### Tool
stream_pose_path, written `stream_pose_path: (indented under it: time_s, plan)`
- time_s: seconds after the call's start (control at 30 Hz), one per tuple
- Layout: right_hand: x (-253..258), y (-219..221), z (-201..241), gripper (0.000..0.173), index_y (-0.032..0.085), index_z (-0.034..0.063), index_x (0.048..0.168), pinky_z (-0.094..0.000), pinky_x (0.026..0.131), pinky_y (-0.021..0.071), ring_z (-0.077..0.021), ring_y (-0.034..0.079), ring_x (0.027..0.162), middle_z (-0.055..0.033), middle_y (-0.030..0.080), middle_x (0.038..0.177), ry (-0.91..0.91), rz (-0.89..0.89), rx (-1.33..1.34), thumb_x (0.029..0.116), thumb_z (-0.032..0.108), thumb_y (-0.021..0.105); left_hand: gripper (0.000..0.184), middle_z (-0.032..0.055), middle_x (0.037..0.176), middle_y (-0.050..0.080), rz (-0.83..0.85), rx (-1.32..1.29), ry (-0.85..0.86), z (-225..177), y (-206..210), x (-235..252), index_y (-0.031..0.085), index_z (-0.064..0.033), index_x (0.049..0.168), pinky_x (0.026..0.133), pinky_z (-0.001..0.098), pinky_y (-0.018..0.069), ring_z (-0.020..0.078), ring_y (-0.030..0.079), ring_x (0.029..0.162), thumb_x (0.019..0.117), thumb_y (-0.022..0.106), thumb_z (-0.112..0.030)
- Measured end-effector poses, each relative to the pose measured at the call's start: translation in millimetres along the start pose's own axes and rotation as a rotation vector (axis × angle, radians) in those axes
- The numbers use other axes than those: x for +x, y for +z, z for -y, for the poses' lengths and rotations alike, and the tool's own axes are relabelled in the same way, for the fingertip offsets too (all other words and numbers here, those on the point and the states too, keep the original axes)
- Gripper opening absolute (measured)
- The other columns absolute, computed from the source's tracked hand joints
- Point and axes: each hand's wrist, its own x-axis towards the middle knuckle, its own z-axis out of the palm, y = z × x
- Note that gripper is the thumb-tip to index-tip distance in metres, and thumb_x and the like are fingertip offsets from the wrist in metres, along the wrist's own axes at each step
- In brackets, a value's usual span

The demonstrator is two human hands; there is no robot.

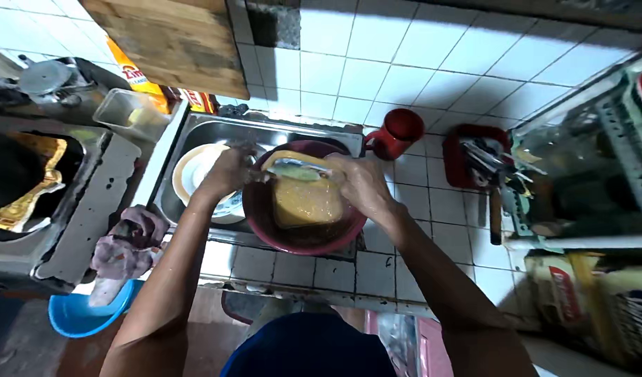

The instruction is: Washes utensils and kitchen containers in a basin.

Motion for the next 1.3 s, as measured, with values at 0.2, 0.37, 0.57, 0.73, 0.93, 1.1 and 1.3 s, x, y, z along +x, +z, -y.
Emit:
stream_pose_path:
  time_s: [0.2, 0.37, 0.57, 0.73, 0.93, 1.1, 1.3]
  plan:
    - [7.9, -41.7, -71.5, 0.031, 0.076, 0.0079, 0.118, -0.0551, 0.089, 0.0556, -0.0355, 0.072, 0.109, -0.0165, 0.074, 0.12, 0.086, -0.49, -0.177, 0.1013, 0.003, 0.051, 0.055, 0.0266, 0.124, 0.067, 0.22, 0.219, 0.02, 7.8, 66.3, 21.9, 0.062, 0.0008, 0.136, 0.104, 0.0662, 0.045, 0.044, 0.063, 0.119, 0.0892, 0.081, -0.023]
    - [11.6, -18.4, -178.5, 0.044, 0.069, 0.0136, 0.133, -0.065, 0.112, 0.0362, -0.042, 0.054, 0.135, -0.0186, 0.06, 0.143, 0.268, -0.202, -0.449, 0.0996, -0.005, 0.047, 0.05, 0.0319, 0.132, 0.059, 0.323, 0.476, -0.173, 28.7, 107.3, 55.0, 0.059, 0.0017, 0.135, 0.101, 0.0686, 0.046, 0.0506, 0.058, 0.123, 0.0969, 0.071, -0.027]
    - [-0.7, -4.5, -218.2, 0.046, 0.063, 0.0174, 0.141, -0.0792, 0.111, 0.0199, -0.0459, 0.045, 0.142, -0.0131, 0.056, 0.15, 0.245, -0.043, -0.365, 0.0985, 0.001, 0.059, 0.035, 0.0311, 0.125, 0.063, 0.415, 0.541, -0.243, 24.8, 117.5, 67.2, 0.065, 0.0055, 0.123, 0.1, 0.069, 0.0449, 0.0505, 0.058, 0.122, 0.0956, 0.07, -0.016]
    - [-4.0, -15.1, -169.5, 0.06, 0.054, 0.007, 0.149, -0.0723, 0.117, 0.0233, -0.0512, 0.028, 0.15, -0.0281, 0.042, 0.156, 0.288, -0.062, -0.27, 0.091, -0.008, 0.059, 0.032, 0.0308, 0.123, 0.065, 0.403, 0.397, -0.203, 44.8, 111.8, 74.2, 0.069, 0.0052, 0.12, 0.103, 0.0666, 0.0443, 0.0488, 0.06, 0.12, 0.0925, 0.074, -0.011]
    - [-18.5, 64.4, -61.1, 0.05, 0.061, 0.008, 0.14, -0.0533, 0.113, 0.0446, -0.0368, 0.048, 0.14, -0.0211, 0.051, 0.15, 0.064, 0.316, -0.011, 0.0945, 0.024, 0.073, 0.025, 0.03, 0.117, 0.067, 0.379, 0.363, -0.234, 44.2, 109.1, 73.0, 0.071, 0.0049, 0.112, 0.099, 0.066, 0.0475, 0.0478, 0.063, 0.114, 0.09, 0.073, -0.007]
    - [-0.6, 129.7, -55.2, 0.119, 0.004, 0.0251, 0.167, -0.0747, 0.115, 0.0211, -0.0539, 0.001, 0.154, -0.0248, -0.01, 0.17, 0.226, 0.945, -0.232, 0.0821, 0.054, 0.081, 0.023, 0.0318, 0.116, 0.066, 0.274, 0.351, -0.242, 46.8, 114.2, 65.8, 0.068, 0.0092, 0.11, 0.096, 0.0667, 0.0488, 0.0496, 0.063, 0.113, 0.0937, 0.07, -0.008]
    - [17.2, 144.6, -53.2, 0.104, 0.016, 0.0116, 0.165, -0.0658, 0.116, 0.0319, -0.0471, 0.031, 0.149, -0.0284, 0.029, 0.162, 0.291, 1.096, -0.26, 0.0886, 0.045, 0.078, 0.023, 0.0314, 0.125, 0.064, 0.285, 0.471, -0.313, 25.6, 124.2, 56.1, 0.065, 0.0086, 0.119, 0.099, 0.065, 0.0485, 0.0501, 0.061, 0.119, 0.1022, 0.054, -0.003]
